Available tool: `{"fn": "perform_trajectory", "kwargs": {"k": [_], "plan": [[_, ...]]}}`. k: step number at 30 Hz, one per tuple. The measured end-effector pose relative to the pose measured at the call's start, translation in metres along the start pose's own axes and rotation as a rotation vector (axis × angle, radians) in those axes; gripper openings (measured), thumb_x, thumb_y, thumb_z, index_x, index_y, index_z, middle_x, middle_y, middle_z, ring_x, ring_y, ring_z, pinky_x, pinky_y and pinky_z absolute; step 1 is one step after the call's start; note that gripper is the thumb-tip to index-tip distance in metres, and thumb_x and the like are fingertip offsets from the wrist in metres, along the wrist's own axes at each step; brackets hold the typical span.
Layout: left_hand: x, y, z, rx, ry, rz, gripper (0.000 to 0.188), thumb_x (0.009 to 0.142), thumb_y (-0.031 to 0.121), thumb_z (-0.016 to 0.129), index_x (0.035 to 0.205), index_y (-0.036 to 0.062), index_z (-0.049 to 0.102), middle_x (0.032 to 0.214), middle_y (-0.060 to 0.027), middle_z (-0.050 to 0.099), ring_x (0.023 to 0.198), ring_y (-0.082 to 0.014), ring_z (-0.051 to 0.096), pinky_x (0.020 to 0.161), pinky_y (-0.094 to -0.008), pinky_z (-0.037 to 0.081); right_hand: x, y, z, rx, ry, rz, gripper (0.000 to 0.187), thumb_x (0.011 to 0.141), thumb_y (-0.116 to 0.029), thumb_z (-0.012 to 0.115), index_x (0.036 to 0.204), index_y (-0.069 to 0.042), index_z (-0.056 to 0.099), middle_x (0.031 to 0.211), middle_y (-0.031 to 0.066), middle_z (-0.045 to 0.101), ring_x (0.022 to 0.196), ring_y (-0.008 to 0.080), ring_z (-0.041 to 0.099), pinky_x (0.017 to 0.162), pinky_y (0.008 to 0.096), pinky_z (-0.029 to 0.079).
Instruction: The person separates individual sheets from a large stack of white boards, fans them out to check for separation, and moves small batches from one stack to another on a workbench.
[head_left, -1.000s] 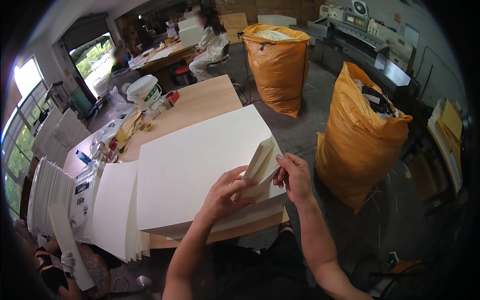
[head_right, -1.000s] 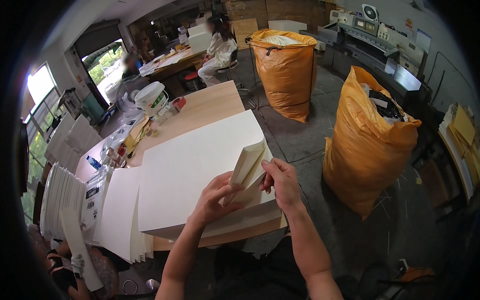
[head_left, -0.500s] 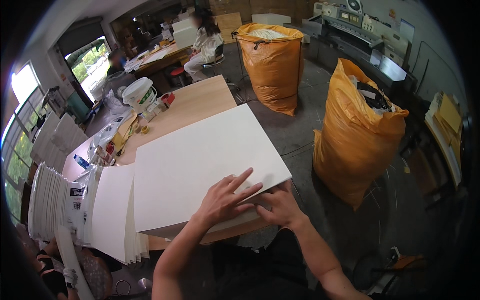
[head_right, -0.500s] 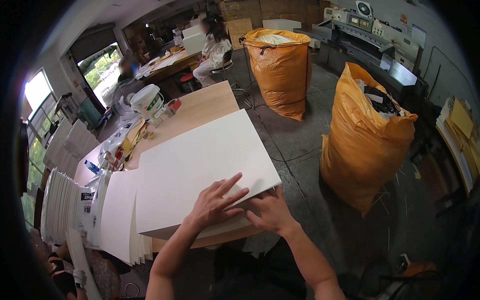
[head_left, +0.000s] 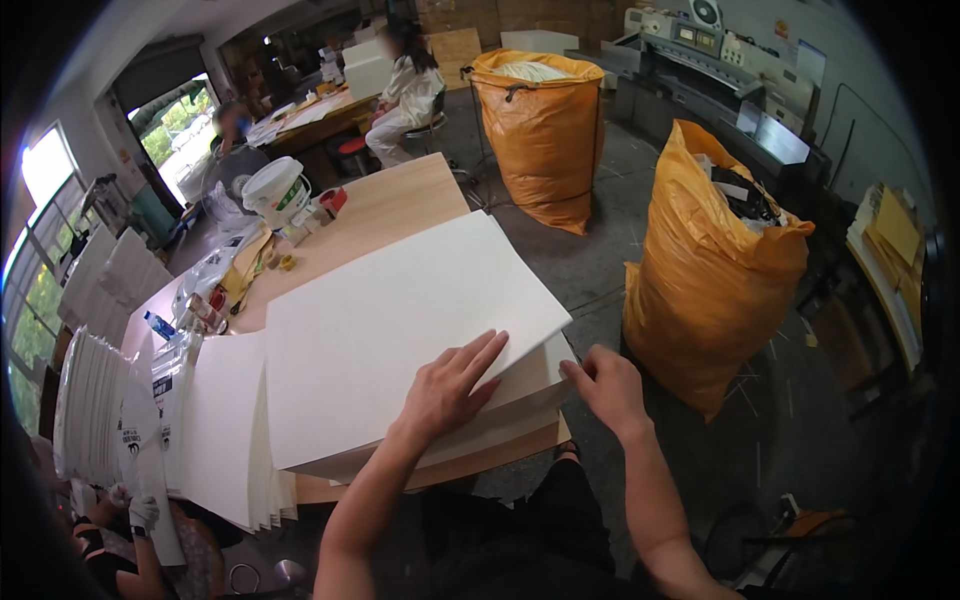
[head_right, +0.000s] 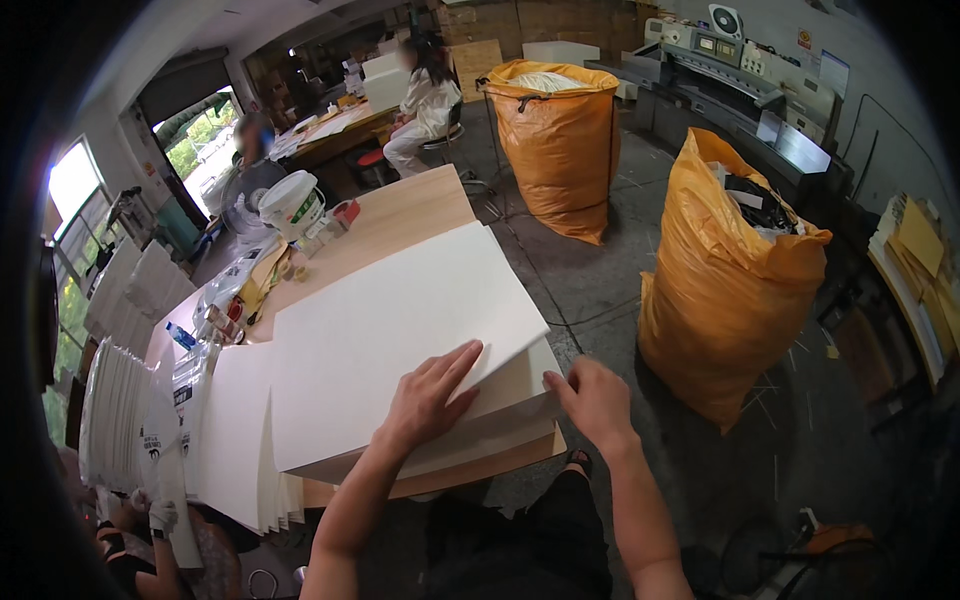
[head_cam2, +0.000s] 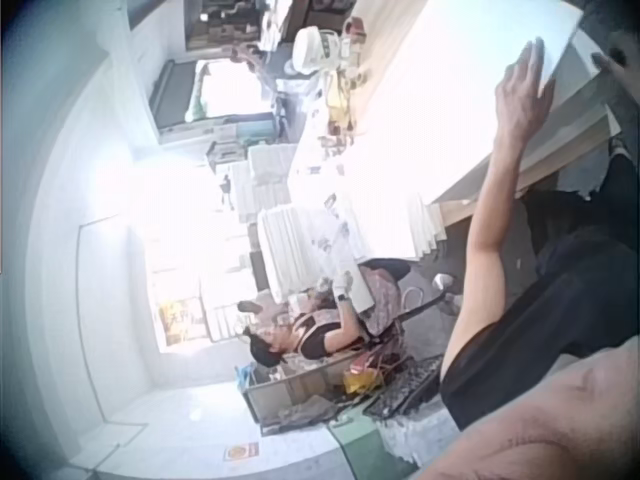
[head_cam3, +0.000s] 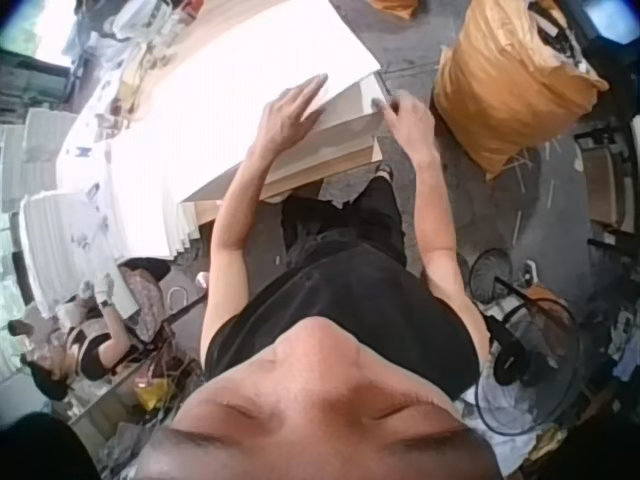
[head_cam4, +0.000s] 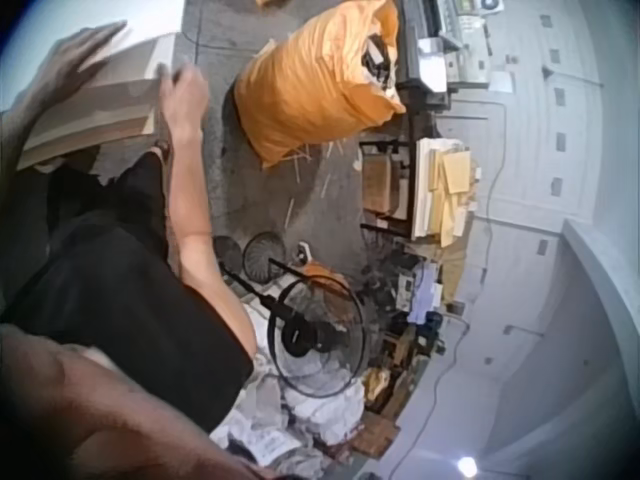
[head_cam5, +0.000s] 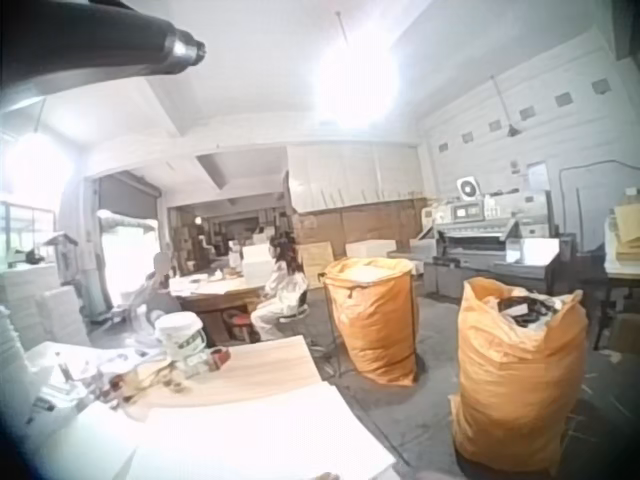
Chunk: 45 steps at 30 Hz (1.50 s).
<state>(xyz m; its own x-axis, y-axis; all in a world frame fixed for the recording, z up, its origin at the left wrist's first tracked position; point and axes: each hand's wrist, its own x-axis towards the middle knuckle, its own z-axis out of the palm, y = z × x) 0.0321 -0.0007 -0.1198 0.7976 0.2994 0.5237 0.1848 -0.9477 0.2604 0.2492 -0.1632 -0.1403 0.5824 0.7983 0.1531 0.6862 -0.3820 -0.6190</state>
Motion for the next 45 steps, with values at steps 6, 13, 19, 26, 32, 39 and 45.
{"fn": "perform_trajectory", "kwargs": {"k": [6,13,19,26,32,39,45], "plan": [[0.004,-0.003,-0.005,-0.093,0.021,-0.019,0.042,0.091,-0.003,0.066,0.123,0.023,0.072,0.145,-0.0156,0.059,0.106,-0.0339,0.072,0.084,-0.0414,0.063,0.023,-0.034,0.002,0.415,0.144,-0.091,0.045,0.096,-0.035,0.072,0.072,-0.001,0.053,0.062,0.0128,0.057,0.055,0.0265,0.058,0.055,0.0413,0.045],[-0.002,-0.015,-0.001,-0.323,0.064,-0.071,0.025,0.091,0.002,0.069,0.112,0.0143,0.075,0.14,-0.0135,0.06,0.105,-0.0316,0.074,0.084,-0.0403,0.062,0.029,-0.059,0.012,1.249,-0.109,0.076,0.044,0.099,-0.031,0.07,0.073,-0.004,0.049,0.059,0.0073,0.052,0.052,0.0134,0.05,0.051,0.034,0.042],[0.003,-0.011,-0.01,-0.298,0.019,-0.034,0.043,0.078,0.024,0.09,0.118,0.0161,0.075,0.14,-0.013,0.059,0.11,-0.0324,0.072,0.087,-0.0417,0.062,0.035,-0.06,0.006,1.061,-0.097,0.049,0.04,0.103,-0.024,0.062,0.068,-0.008,0.052,0.059,0.0015,0.054,0.053,0.0107,0.054,0.048,0.0262,0.04],[-0.001,-0.014,-0.004,-0.361,0.036,-0.073,0.056,0.068,0.024,0.096,0.12,0.0158,0.076,0.136,-0.0118,0.06,0.113,-0.0337,0.071,0.093,-0.0437,0.06,0.036,-0.058,0.008,1.314,-0.19,0.101,0.039,0.104,-0.022,0.062,0.068,-0.01,0.052,0.06,0.0017,0.054,0.052,0.0121,0.055,0.047,0.0264,0.04],[0.001,-0.013,-0.008,-0.467,0.027,-0.093,0.052,0.072,0.017,0.093,0.121,0.0144,0.076,0.134,-0.0121,0.061,0.116,-0.0329,0.07,0.096,-0.0433,0.059,0.033,-0.051,0.01,1.452,-0.168,0.073,0.043,0.106,-0.032,0.061,0.071,-0.01,0.051,0.062,0.0028,0.054,0.055,0.0136,0.056,0.048,0.0278,0.042],[-0.001,-0.012,0.002,-0.345,0.151,-0.149,0.042,0.086,0.01,0.079,0.125,0.0245,0.074,0.142,-0.0124,0.061,0.109,-0.031,0.072,0.089,-0.0402,0.062,0.03,-0.059,0.025,0.374,0.232,-0.251,0.042,0.105,-0.032,0.061,0.071,-0.01,0.052,0.059,0.0,0.05,0.051,0.0124,0.053,0.047,0.0269,0.041],[-0.002,-0.018,0.001,-0.271,0.043,0.002,0.038,0.084,0.005,0.081,0.12,0.015,0.073,0.145,-0.0161,0.057,0.112,-0.0342,0.072,0.088,-0.0426,0.062,0.039,-0.059,0.006,1.282,-0.209,0.114,0.037,0.104,-0.024,0.06,0.071,-0.01,0.055,0.06,-0.0002,0.055,0.052,0.0108,0.056,0.047,0.0254,0.041]]}}
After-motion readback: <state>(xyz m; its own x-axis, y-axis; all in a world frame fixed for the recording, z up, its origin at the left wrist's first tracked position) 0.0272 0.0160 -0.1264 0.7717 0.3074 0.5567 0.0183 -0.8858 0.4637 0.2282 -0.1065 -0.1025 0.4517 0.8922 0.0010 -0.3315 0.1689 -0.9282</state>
